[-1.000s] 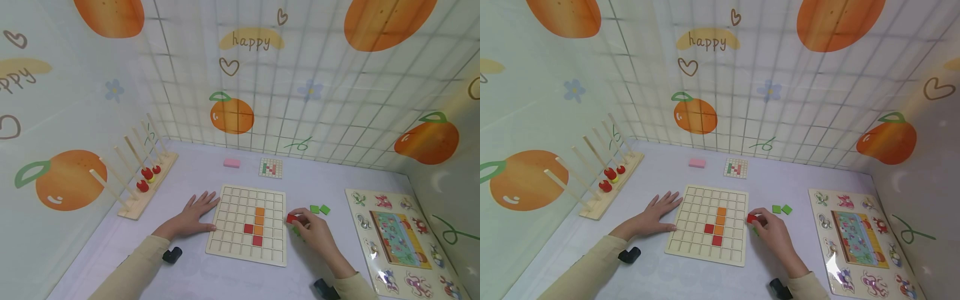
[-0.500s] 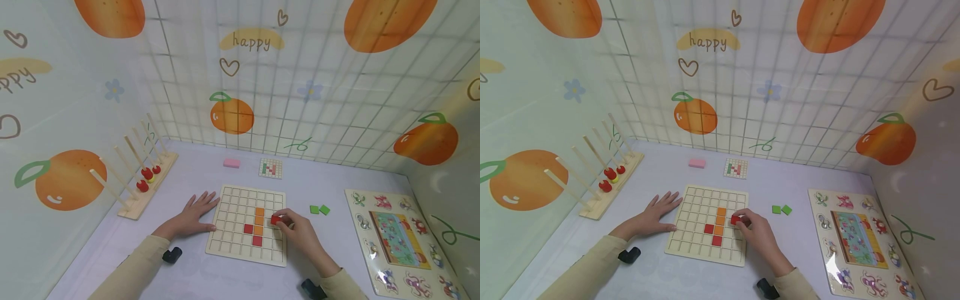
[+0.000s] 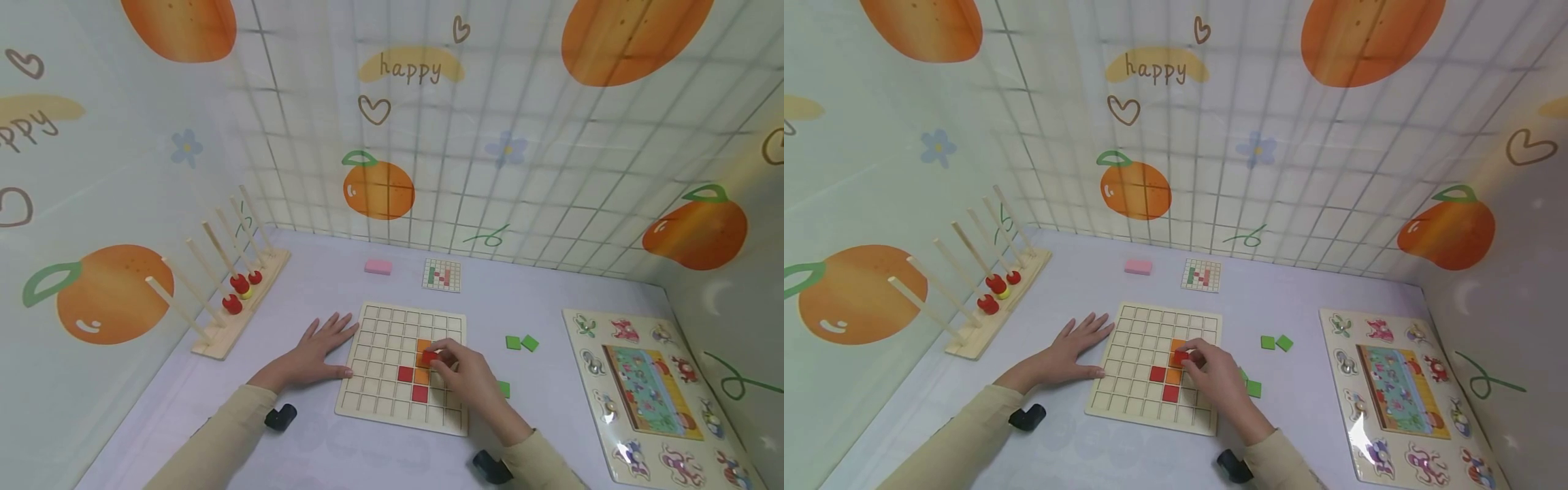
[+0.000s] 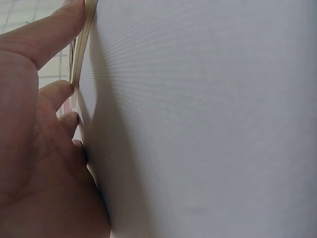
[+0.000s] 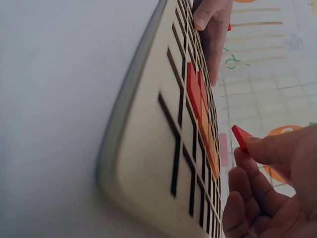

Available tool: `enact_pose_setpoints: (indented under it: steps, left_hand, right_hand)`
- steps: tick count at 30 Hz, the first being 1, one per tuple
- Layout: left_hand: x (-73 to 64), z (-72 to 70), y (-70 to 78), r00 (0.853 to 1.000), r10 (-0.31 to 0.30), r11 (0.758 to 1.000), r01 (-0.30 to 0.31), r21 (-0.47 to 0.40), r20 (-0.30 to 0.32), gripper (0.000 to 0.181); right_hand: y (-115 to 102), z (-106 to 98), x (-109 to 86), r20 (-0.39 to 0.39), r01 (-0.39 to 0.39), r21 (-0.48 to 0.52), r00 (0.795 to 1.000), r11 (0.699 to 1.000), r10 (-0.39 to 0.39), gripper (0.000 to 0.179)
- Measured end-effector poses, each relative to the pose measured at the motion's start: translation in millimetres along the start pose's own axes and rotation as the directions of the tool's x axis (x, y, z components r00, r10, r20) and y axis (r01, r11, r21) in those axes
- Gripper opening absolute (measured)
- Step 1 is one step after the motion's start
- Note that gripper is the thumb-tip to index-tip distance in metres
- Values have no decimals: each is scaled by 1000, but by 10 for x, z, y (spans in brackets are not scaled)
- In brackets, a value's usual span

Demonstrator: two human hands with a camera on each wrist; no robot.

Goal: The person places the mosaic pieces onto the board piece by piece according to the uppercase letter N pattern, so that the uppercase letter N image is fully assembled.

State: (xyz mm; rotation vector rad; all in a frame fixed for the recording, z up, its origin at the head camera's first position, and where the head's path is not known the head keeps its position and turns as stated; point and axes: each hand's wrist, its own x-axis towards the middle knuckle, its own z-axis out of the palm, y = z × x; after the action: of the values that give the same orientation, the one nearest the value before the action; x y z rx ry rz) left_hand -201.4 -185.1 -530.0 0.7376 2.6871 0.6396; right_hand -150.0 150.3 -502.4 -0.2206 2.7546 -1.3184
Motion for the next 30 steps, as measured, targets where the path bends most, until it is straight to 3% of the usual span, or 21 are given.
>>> enact_pose_setpoints:
  steps: [13,30]
  left_hand:
    - [6,9,-26,1000,10,1000,-10,1,-2,97]
    - [12,18,-46,1000,15,1000,-15,4,3,97]
  right_hand:
    - [-102,210,122,41,114,-12,993,993,-113,19]
    - [-195,405,248,79,136,-136,989,981,-126,18]
